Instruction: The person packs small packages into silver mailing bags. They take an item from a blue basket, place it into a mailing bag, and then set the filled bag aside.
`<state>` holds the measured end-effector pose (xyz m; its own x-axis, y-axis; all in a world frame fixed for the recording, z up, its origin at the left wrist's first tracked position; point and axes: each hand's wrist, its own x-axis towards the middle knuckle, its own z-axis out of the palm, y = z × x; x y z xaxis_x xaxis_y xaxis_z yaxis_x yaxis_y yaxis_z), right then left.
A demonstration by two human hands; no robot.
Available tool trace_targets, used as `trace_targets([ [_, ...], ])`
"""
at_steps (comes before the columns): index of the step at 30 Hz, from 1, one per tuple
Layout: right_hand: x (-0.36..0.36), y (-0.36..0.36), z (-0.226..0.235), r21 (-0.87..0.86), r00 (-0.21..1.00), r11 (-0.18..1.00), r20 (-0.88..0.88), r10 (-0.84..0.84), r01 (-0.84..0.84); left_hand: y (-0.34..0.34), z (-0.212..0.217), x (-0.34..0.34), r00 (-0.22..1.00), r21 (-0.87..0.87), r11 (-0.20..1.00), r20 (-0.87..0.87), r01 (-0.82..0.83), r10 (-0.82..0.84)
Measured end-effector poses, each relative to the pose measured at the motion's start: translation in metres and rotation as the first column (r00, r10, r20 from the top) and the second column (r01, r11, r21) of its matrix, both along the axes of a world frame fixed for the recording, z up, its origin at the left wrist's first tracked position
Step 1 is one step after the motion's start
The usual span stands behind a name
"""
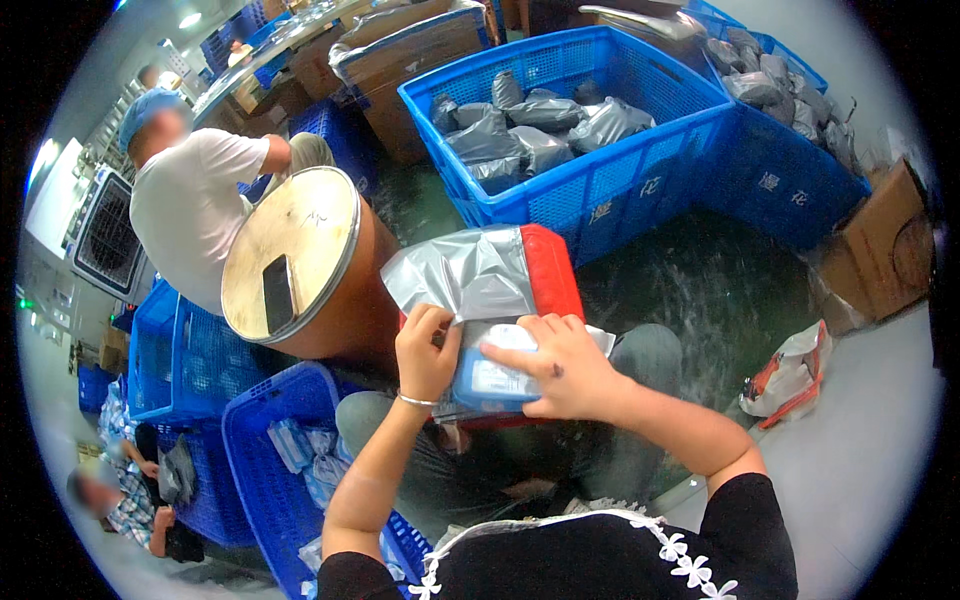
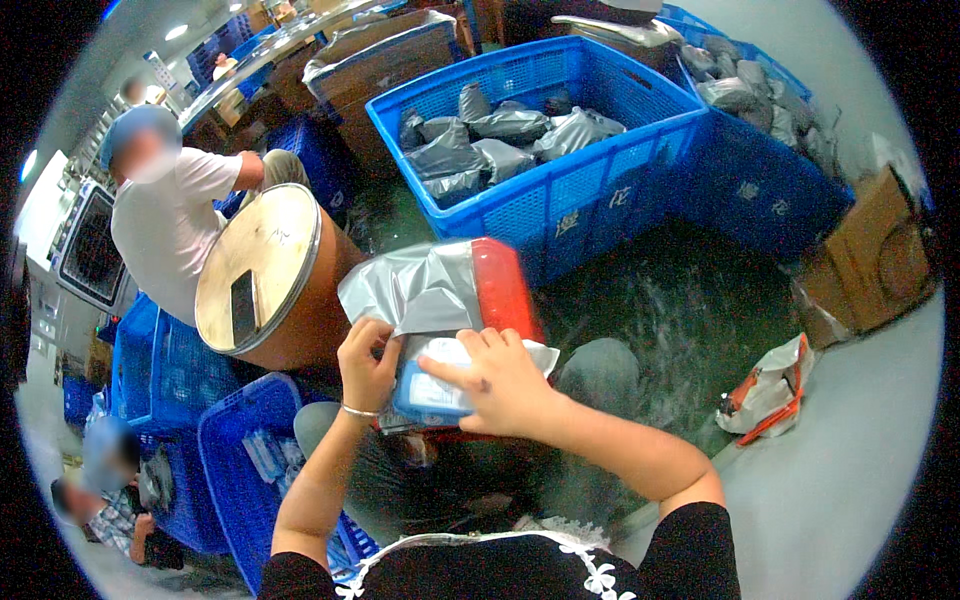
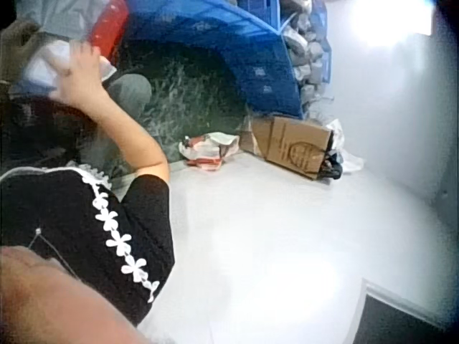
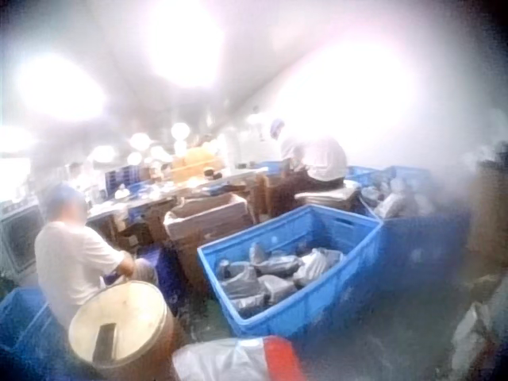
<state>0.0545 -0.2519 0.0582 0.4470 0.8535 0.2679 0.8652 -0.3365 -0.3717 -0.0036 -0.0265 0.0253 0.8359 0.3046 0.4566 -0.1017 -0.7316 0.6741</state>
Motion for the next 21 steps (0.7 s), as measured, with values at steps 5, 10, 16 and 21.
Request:
trace_targets([
  [5,-0.005,0.010,0.002,-0.112,0.941,0.950,-0.147,-0.306,0.291,0.010,0.006,-0.025,0.982,0.389,0.907,0.151,-0.163,0.111],
  [10,-0.006,0.019,-0.005,-0.069,0.920,0.919,-0.026,-0.390,0.388,-0.017,0.014,-0.027,0.994,0.180,0.984,0.106,0.001,-0.020],
  [16,-0.008,0.023,-0.003,-0.023,0.921,0.925,-0.090,-0.380,0.380,-0.036,-0.009,-0.040,0.975,0.364,0.931,0.207,0.006,-0.087],
  [21,-0.017,0.014,-0.005,0.220,0.902,0.878,-0.187,-0.389,0.425,-0.055,-0.017,-0.036,0.884,-0.150,0.903,0.192,-0.403,0.427],
])
